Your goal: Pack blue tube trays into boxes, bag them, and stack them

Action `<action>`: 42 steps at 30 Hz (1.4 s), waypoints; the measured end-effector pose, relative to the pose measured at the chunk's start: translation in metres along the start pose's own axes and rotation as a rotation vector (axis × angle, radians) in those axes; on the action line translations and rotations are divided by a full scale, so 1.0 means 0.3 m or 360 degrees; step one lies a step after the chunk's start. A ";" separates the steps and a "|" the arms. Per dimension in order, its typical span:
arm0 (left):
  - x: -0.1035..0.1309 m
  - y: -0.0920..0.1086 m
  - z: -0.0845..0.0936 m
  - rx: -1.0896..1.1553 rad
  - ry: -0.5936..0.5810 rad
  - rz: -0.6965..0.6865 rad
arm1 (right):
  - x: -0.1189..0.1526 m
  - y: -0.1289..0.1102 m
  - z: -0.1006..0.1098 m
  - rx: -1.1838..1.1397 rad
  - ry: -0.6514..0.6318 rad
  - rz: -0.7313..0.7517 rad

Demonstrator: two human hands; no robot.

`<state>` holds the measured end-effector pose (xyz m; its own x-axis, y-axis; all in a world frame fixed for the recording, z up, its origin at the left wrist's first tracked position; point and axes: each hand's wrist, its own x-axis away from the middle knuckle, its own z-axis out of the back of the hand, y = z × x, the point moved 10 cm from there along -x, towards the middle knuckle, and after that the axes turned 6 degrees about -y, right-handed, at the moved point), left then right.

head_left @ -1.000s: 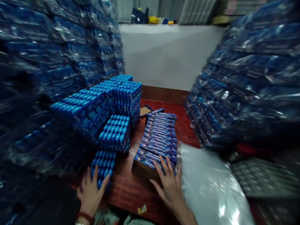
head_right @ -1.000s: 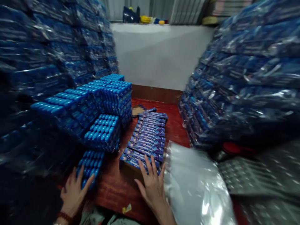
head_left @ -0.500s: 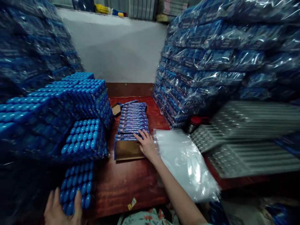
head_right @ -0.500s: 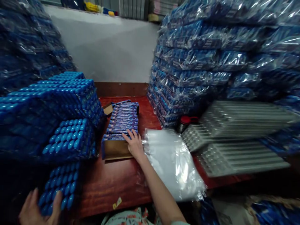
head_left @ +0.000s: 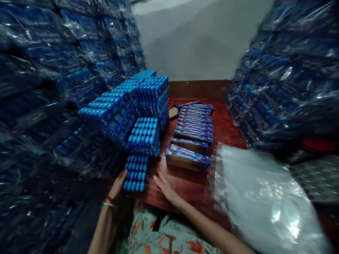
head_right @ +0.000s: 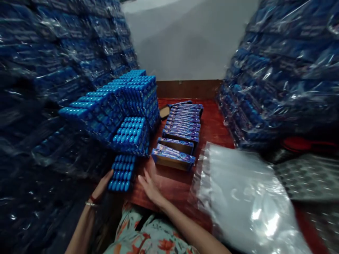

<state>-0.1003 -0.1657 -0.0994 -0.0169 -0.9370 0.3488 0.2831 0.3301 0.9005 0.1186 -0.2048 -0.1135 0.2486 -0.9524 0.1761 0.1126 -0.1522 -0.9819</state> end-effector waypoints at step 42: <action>0.126 -0.010 -0.351 0.0144 0.0046 -0.0123 | 0.361 -0.344 0.815 0.1675 0.0340 -0.0395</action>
<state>-0.0007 -0.2142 -0.1162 -0.0070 -0.9626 0.2709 0.1946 0.2644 0.9446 0.3692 -0.2277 0.0239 -0.0543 -0.9679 0.2452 0.9248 -0.1414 -0.3531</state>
